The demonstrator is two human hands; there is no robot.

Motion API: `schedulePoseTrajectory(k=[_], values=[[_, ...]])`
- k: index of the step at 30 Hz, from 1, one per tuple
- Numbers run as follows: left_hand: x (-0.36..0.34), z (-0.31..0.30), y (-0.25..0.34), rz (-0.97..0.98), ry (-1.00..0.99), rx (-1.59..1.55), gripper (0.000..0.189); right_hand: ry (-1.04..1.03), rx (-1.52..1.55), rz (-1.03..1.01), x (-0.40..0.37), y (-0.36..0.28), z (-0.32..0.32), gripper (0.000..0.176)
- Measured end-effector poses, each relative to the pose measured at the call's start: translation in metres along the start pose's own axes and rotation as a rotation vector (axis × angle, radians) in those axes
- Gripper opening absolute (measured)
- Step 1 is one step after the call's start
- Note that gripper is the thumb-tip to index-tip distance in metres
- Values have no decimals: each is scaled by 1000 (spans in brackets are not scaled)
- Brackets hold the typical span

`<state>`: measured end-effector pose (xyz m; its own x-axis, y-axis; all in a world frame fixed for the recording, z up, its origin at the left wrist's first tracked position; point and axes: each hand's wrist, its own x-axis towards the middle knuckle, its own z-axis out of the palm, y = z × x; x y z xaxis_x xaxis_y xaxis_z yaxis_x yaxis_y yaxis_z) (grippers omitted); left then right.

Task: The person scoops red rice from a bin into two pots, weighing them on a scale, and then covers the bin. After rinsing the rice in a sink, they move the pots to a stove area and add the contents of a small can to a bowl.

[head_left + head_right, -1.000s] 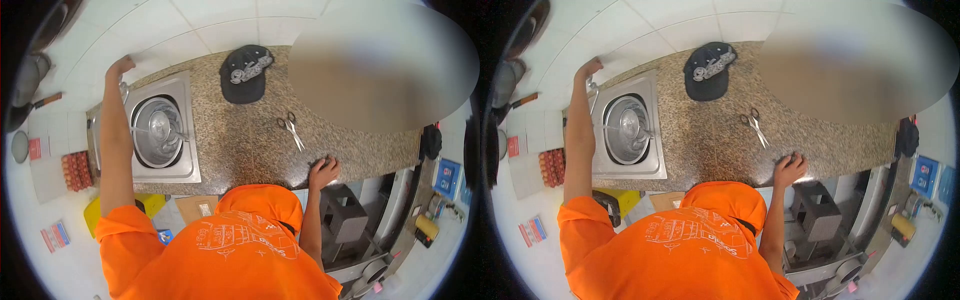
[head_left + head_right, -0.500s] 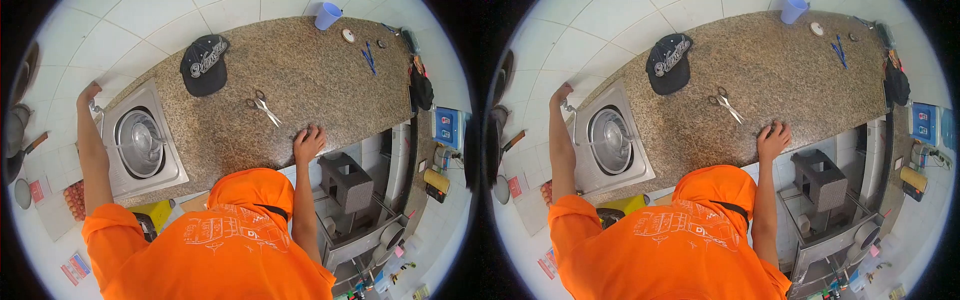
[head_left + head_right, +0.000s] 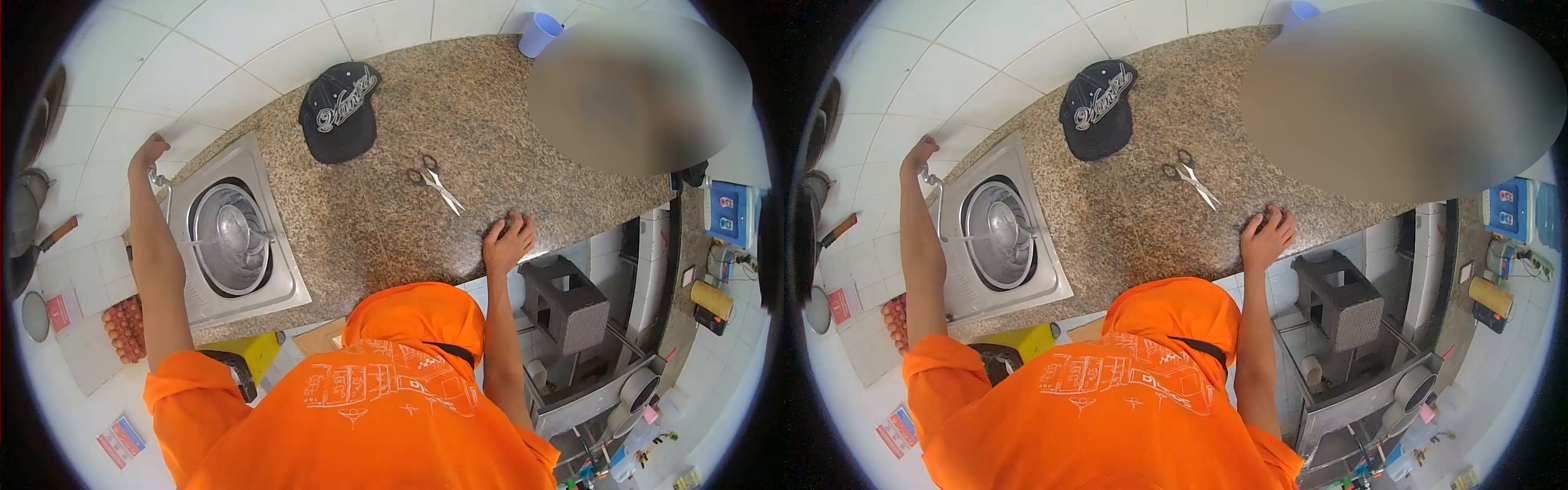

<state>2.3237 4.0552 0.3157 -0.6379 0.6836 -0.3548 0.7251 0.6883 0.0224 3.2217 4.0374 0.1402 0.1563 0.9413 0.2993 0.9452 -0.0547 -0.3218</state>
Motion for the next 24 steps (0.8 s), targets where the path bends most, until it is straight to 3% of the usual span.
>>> schedulePoseTrajectory(k=[7,9,24], values=[[6,5,-11,69,51,-19,53,24,-20,-4,1,-2,-2,32],[-2,1,-2,0,1,51,62,19,21,-9,1,-3,-3,31],[-26,1,21,-24,50,8,61,-58,50,69,1,-4,-10,34]])
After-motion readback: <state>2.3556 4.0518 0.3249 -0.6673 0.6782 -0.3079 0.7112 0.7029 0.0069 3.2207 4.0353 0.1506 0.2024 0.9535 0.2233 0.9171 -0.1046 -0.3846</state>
